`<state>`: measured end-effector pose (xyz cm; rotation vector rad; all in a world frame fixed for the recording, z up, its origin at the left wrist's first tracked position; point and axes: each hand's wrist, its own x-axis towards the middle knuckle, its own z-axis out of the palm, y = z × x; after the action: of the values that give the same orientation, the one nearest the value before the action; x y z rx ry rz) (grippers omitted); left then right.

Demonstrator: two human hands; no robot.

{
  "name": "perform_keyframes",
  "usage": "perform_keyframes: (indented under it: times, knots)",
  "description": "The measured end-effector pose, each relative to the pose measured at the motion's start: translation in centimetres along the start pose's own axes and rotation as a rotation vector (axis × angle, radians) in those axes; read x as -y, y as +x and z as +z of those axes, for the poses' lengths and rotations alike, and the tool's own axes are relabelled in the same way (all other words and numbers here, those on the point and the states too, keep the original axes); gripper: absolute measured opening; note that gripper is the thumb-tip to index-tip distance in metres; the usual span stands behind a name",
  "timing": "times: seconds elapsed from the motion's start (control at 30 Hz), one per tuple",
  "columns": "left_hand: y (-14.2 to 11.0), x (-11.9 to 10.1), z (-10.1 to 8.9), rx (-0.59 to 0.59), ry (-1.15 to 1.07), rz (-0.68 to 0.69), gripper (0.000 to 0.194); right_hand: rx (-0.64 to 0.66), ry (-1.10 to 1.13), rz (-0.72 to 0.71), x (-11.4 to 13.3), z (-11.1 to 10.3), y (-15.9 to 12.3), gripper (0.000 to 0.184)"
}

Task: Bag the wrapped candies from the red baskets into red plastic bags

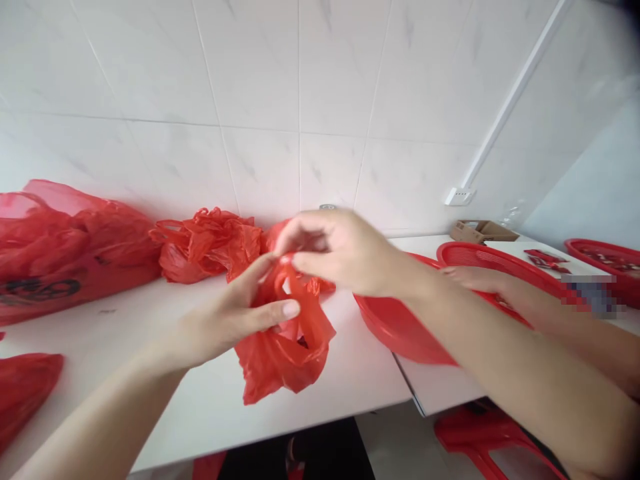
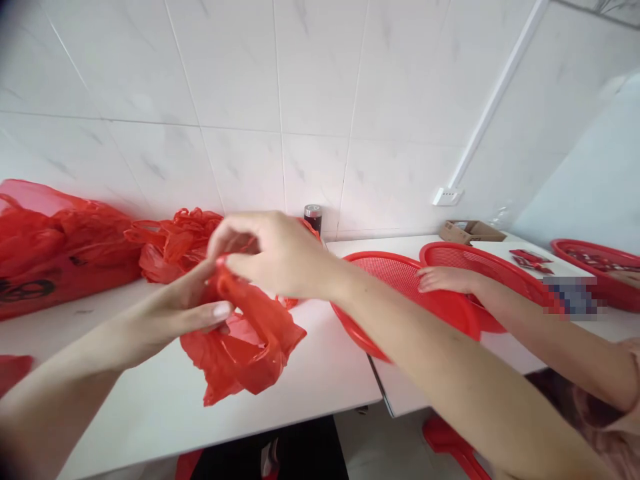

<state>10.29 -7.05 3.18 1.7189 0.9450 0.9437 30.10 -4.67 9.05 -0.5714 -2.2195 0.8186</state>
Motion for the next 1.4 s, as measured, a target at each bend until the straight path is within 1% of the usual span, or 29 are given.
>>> perform_keyframes:
  times: [0.03,0.07,0.1,0.13,0.2,0.27,0.3,0.37,0.43,0.5,0.57,0.63,0.7,0.73,0.77,0.8,0.83,0.87,0.93,0.97,1.0,1.07,1.13,1.2,1.23,1.27,1.3,1.37,1.4]
  knots:
    - [0.5,0.0,0.3,0.03,0.041,-0.057,0.016,0.007,0.016,-0.044,0.0,1.0,0.5,0.019]
    - [0.8,0.1,0.5,0.042,0.048,-0.127,0.019,-0.009,0.021,-0.08,-0.1,1.7,0.9,0.021]
    - [1.1,0.3,0.6,0.031,0.026,-0.198,0.028,-0.043,0.011,-0.1,-0.4,2.4,1.0,0.023]
    - [1.2,0.6,0.6,-0.003,-0.018,-0.242,0.033,-0.085,-0.014,-0.1,-0.9,2.8,1.0,0.024]
    - [1.3,1.2,0.3,-0.065,-0.114,-0.302,0.038,-0.116,-0.068,-0.032,-2.6,3.3,0.5,0.027]
    - [1.2,1.9,0.0,-0.069,-0.17,-0.334,0.041,-0.072,-0.081,0.107,-4.3,3.6,-0.5,0.023]
    - [1.1,2.2,-0.2,-0.055,-0.18,-0.335,0.041,-0.053,-0.061,0.169,-5.0,3.7,-1.1,0.017]
    - [0.9,2.7,-0.5,-0.027,-0.158,-0.311,0.041,-0.082,0.012,0.227,-5.4,3.7,-2.3,0.008]
    - [0.8,2.9,-0.8,0.001,-0.133,-0.268,0.04,-0.119,0.092,0.206,-4.7,3.5,-3.4,0.007]
    - [0.6,2.8,-1.2,0.046,-0.105,-0.215,0.039,-0.043,0.155,0.142,-3.6,3.4,-4.2,0.005]
    - [0.5,2.5,-1.5,0.108,-0.021,-0.165,0.035,0.017,0.201,0.077,-3.3,3.6,-4.6,0.01]
    - [0.4,2.3,-1.6,0.175,0.128,-0.134,0.025,-0.051,0.251,0.073,-4.3,4.5,-4.4,0.02]
    - [0.5,2.4,-1.2,0.209,0.242,-0.137,0.018,-0.142,0.272,0.16,-6.4,6.0,-3.8,0.028]
    - [0.6,2.7,-1.0,0.196,0.279,-0.144,0.017,-0.161,0.268,0.209,-7.6,6.8,-3.5,0.031]
    - [0.7,3.2,-0.7,0.153,0.32,-0.155,0.016,-0.174,0.258,0.249,-8.7,7.7,-3.2,0.033]
    - [0.7,3.9,-0.3,0.077,0.379,-0.159,0.017,-0.186,0.257,0.28,-9.6,8.4,-3.0,0.034]
    - [0.8,4.7,0.0,-0.023,0.466,-0.145,0.018,-0.195,0.275,0.305,-10.4,9.0,-3.0,0.035]
    - [0.8,5.5,0.3,-0.131,0.572,-0.107,0.019,-0.201,0.311,0.324,-10.9,9.5,-3.0,0.034]
    - [0.8,6.9,0.9,-0.309,0.76,0.03,0.024,-0.161,0.428,0.357,-11.5,9.9,-3.1,0.032]
    - [0.7,7.3,1.2,-0.356,0.804,0.107,0.028,-0.115,0.5,0.372,-11.5,10.0,-3.2,0.03]
    - [0.7,7.6,1.4,-0.376,0.809,0.166,0.031,-0.069,0.563,0.384,-11.5,10.0,-3.3,0.028]
    - [0.6,7.8,1.6,-0.37,0.758,0.202,0.037,-0.032,0.613,0.406,-11.4,9.8,-3.5,0.022]
    - [0.4,7.6,1.5,-0.295,0.706,0.165,0.035,-0.069,0.553,0.407,-11.3,9.6,-3.7,0.024]
    - [-0.3,7.9,0.9,-0.182,0.665,0.087,0.028,-0.135,0.427,0.381,-11.6,9.3,-4.2,0.029]
    - [-0.9,8.5,0.4,-0.147,0.645,0.032,0.027,-0.163,0.376,0.372,-11.9,9.1,-4.7,0.03]
    - [-1.8,9.3,-0.1,-0.15,0.633,-0.036,0.028,-0.194,0.336,0.378,-12.4,8.8,-5.4,0.03]
    - [-2.8,10.3,-0.7,-0.188,0.628,-0.11,0.03,-0.225,0.304,0.403,-13.0,8.6,-6.2,0.031]
    - [-5.2,12.8,-1.6,-0.308,0.633,-0.251,0.036,-0.268,0.242,0.486,-14.9,8.2,-8.1,0.031]
    - [-6.3,14.0,-1.8,-0.328,0.621,-0.302,0.04,-0.277,0.198,0.529,-15.8,8.2,-9.0,0.032]
